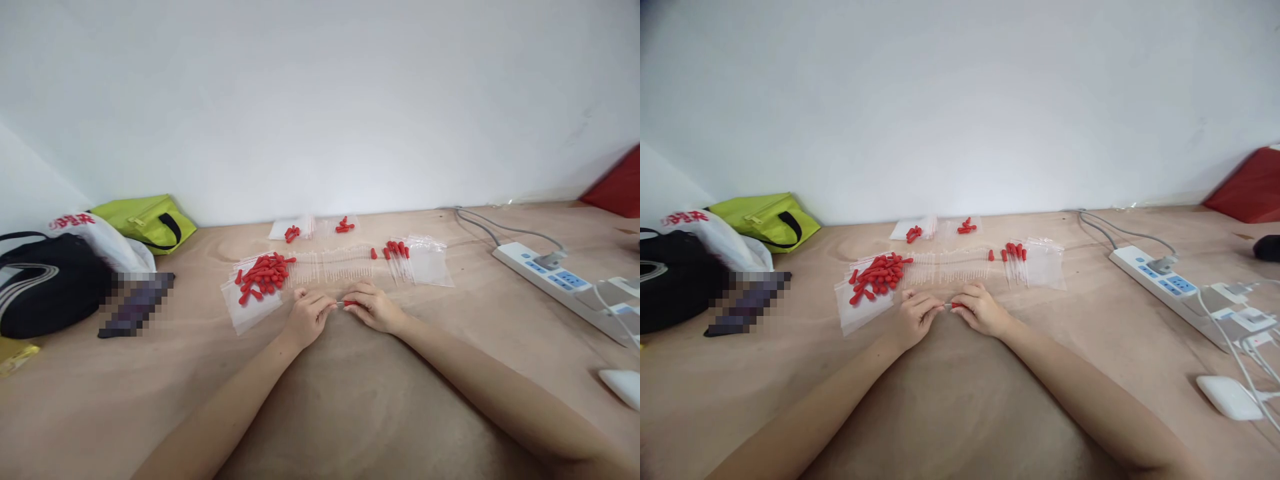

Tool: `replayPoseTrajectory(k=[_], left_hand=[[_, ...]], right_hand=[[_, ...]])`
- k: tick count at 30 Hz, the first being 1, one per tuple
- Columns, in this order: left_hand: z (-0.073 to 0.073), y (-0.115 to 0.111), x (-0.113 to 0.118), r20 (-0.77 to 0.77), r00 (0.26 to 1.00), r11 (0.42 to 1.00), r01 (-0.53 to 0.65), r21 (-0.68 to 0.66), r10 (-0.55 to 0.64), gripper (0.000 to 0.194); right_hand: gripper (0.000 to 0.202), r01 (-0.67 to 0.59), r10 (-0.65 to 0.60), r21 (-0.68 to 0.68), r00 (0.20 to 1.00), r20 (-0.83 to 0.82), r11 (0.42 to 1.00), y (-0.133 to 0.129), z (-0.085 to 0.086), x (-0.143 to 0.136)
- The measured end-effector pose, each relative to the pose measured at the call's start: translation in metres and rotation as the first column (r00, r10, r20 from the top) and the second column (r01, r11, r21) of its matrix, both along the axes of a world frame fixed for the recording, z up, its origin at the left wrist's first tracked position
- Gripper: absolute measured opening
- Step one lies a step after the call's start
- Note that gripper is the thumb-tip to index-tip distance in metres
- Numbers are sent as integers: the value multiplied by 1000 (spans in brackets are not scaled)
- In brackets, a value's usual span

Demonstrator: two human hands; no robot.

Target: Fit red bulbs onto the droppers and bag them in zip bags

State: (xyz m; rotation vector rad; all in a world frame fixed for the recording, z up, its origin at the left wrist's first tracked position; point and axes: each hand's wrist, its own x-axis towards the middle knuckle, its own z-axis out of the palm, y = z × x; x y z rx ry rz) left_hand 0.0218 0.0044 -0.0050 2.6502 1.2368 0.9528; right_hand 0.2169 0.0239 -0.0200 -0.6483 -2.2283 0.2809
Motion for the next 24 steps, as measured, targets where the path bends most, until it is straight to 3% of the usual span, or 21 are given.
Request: replayPoseTrajectory(k=[17,24], left_hand=[[-1,3,1,-5,1000,1000,-12,-23,12,25],[7,4,-5,-62,995,996,-82,-39,79,17]], right_hand=[[14,41,-37,-43,995,91,998,3,2,-6],[13,111,-103,-162,993,61,980,9,8,8]])
